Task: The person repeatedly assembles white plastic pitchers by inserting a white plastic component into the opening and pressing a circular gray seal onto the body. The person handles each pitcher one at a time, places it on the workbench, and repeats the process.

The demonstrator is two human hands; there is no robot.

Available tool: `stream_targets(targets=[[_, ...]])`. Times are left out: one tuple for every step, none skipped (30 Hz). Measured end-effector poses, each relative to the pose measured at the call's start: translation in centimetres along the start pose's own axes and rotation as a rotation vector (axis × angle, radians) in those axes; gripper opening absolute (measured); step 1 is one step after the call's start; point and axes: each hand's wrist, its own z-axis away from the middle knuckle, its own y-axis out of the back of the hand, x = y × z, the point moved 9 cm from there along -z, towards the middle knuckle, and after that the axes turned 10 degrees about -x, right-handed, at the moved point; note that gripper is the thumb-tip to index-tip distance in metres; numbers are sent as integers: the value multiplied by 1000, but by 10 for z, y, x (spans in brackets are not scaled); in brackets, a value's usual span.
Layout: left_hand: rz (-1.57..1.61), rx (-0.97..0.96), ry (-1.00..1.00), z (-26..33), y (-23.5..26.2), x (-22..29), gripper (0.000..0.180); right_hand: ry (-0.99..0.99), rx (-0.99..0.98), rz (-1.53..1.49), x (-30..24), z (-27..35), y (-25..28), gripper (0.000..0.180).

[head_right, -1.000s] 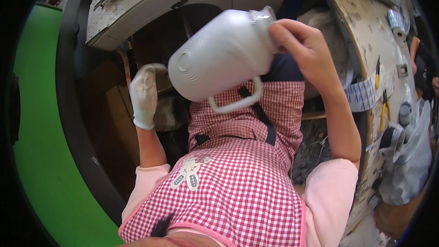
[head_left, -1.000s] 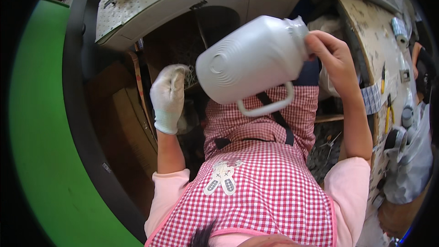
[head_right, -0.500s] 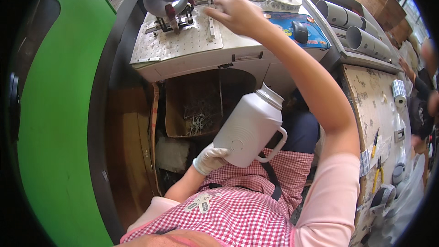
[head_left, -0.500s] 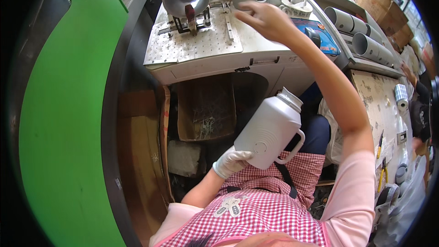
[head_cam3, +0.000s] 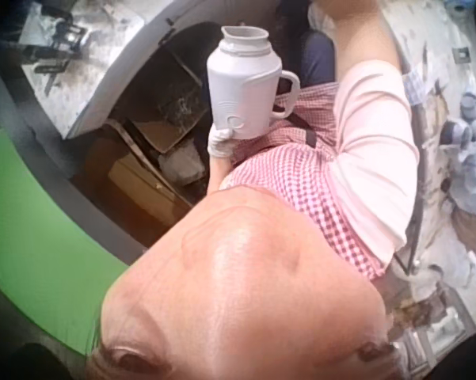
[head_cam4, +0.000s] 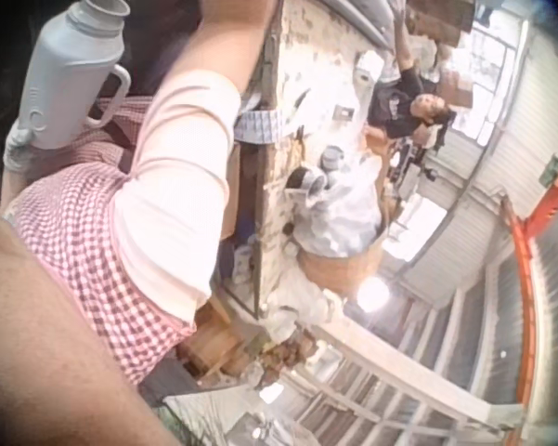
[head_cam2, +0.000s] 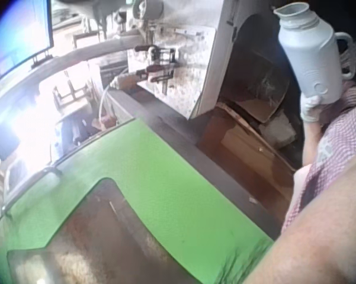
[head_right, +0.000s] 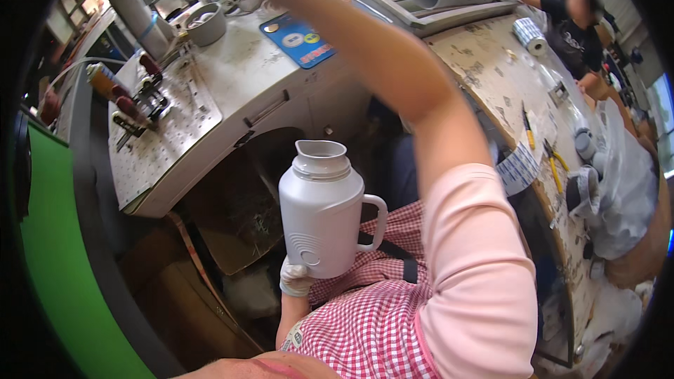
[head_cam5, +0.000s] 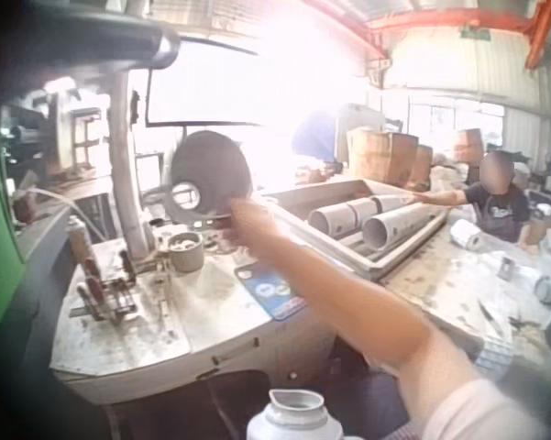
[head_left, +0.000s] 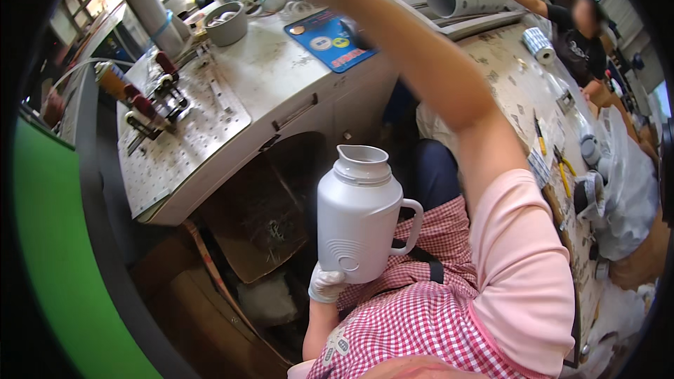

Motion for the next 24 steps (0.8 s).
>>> stream_targets(targets=[[11,82,-9,-1,6,0,65,-8,64,11,7,32,63,26],[18,162,-20,-3,12,0,55,-45,177,-190,25,56,123,27],[17,176,-5,-8,13,-2,55,-200,408,50,42,96,198,27],[7,161,14,-14,13,-5,56,-284,388,215,50,123,252,30],[1,131,31,-21,12,-7,56,-341,390,302,62,152,297,30],[-8,104,51,-27,12,-11,57,-418,450,283,79,172,335,31],[-16,74,75,-35,13,-15,57,-492,513,262,97,189,365,31],[-27,49,102,-42,15,-20,58,-518,580,393,107,201,385,32],[-36,34,120,-47,18,-24,58,-544,642,522,115,209,400,33],[-48,16,141,-52,21,-29,59,-571,699,650,120,215,409,34],[-56,3,161,-56,24,-33,59,-594,680,717,129,212,410,35],[-69,0,178,-58,28,-38,60,-617,658,782,139,205,406,36],[-80,-4,200,-60,32,-42,60,-640,633,846,147,198,403,37],[-96,-3,214,-62,36,-45,61,-661,633,945,152,188,399,36],[-106,1,228,-63,40,-48,61,-683,634,1044,156,180,396,35],[-117,5,240,-63,43,-50,62,-649,743,1227,150,171,393,29],[-122,7,252,-63,46,-52,62,-604,851,1412,144,166,388,36],[-130,8,259,-64,49,-53,63,-648,837,1355,157,161,390,37],[-130,9,267,-64,51,-55,63,-691,822,1298,169,159,393,39],[-133,13,270,-63,53,-56,64,-733,805,1239,181,158,395,42],[-137,15,279,-64,56,-57,64,-740,746,1285,188,155,392,43],[-140,16,287,-63,57,-58,65,-747,687,1329,194,154,390,44],[-148,20,292,-63,59,-58,65,-754,628,1372,198,154,386,45],[-148,22,297,-62,60,-59,66,-742,656,1350,198,160,384,45]])
